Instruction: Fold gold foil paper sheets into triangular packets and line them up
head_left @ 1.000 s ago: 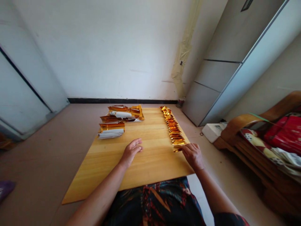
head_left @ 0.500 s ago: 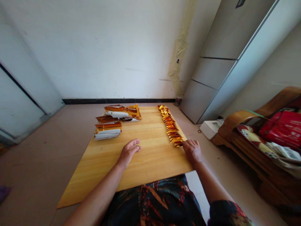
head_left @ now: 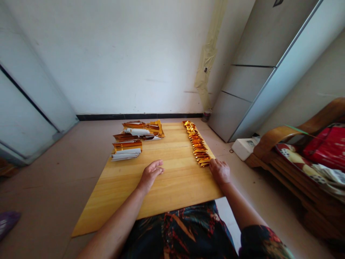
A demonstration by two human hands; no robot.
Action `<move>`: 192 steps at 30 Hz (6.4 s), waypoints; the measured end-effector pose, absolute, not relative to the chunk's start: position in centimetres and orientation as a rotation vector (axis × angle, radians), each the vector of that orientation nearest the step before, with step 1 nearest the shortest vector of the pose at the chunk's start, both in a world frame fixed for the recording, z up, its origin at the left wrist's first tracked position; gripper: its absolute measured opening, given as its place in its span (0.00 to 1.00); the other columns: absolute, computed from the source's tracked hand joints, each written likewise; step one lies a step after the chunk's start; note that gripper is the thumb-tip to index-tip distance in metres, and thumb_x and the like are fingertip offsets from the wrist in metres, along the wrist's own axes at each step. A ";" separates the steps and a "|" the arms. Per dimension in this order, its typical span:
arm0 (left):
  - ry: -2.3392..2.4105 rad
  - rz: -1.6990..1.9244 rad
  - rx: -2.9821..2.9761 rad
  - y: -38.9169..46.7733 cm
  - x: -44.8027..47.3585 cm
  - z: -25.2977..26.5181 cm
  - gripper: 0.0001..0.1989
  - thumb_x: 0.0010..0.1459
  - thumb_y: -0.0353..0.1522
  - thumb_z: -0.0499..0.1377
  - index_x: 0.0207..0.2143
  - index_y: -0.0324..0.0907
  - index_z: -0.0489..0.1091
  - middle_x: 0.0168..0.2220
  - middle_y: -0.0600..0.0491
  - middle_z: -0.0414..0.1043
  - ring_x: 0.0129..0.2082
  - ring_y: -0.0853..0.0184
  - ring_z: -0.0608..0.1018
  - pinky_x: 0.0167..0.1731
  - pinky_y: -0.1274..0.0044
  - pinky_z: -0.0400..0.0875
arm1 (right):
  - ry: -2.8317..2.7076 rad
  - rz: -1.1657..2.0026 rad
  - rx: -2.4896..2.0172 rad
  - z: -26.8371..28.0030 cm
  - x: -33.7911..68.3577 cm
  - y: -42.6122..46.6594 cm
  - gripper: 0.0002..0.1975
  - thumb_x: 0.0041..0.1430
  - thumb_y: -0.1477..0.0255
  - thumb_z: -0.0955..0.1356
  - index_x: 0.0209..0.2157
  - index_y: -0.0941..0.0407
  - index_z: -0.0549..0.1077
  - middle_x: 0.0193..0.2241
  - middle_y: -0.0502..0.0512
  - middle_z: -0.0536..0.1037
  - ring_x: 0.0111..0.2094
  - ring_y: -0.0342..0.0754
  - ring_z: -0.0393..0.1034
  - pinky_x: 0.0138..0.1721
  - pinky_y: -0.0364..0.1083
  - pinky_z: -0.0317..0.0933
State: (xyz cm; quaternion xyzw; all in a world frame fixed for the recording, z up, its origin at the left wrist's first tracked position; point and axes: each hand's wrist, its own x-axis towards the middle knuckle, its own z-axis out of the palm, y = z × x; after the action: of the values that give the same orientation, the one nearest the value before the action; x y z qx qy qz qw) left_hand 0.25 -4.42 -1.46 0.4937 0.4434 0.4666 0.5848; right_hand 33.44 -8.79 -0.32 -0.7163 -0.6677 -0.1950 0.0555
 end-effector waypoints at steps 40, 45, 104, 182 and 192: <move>1.043 1.065 1.168 -4.6 0.1 -1.3 0.26 0.43 0.38 0.60 0.45 0.35 0.68 0.41 0.45 0.75 0.34 0.64 0.77 0.38 0.72 0.70 | -1.860 -0.241 -2.447 1.3 29.8 -11.1 0.16 0.63 0.60 0.60 0.36 0.53 0.73 0.32 0.54 0.76 0.34 0.47 0.70 0.37 0.46 0.46; 1.033 1.064 1.163 -4.5 0.1 -1.6 0.26 0.43 0.39 0.60 0.45 0.35 0.68 0.41 0.45 0.75 0.34 0.64 0.77 0.38 0.72 0.70 | -1.836 -0.273 -2.441 0.7 29.9 -10.9 0.16 0.63 0.60 0.60 0.35 0.54 0.73 0.32 0.55 0.76 0.35 0.48 0.70 0.37 0.47 0.47; 1.292 1.238 2.662 -4.4 -1.4 -0.3 0.07 0.59 0.27 0.50 0.32 0.42 0.67 0.32 0.52 0.75 0.37 0.65 0.75 0.55 0.60 0.55 | -1.818 0.426 -1.264 -3.3 16.0 -2.4 0.22 0.46 0.79 0.63 0.46 0.56 0.66 0.37 0.54 0.71 0.34 0.46 0.65 0.37 0.45 0.62; 1.623 0.866 1.675 -1.1 -1.2 -1.0 0.26 0.42 0.35 0.65 0.47 0.45 0.69 0.56 0.45 0.64 0.54 0.55 0.68 0.51 0.72 0.60 | -1.195 1.200 -1.545 -1.6 15.2 -3.4 0.14 0.35 0.78 0.67 0.30 0.55 0.73 0.34 0.53 0.74 0.22 0.42 0.67 0.16 0.41 0.61; 1.671 0.773 2.026 -2.8 -0.9 -0.7 0.16 0.49 0.28 0.59 0.41 0.51 0.73 0.56 0.53 0.63 0.46 0.61 0.71 0.48 0.72 0.63 | -1.460 0.991 -1.754 -1.3 16.1 -3.9 0.15 0.33 0.82 0.67 0.29 0.57 0.75 0.26 0.54 0.76 0.21 0.46 0.68 0.20 0.43 0.58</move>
State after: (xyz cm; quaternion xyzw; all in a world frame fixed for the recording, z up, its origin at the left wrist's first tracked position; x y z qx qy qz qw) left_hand -0.88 -2.76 -0.75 0.7250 0.5980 0.2767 0.2007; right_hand 16.10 -3.94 -1.31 -0.6677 -0.5557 0.3772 0.3211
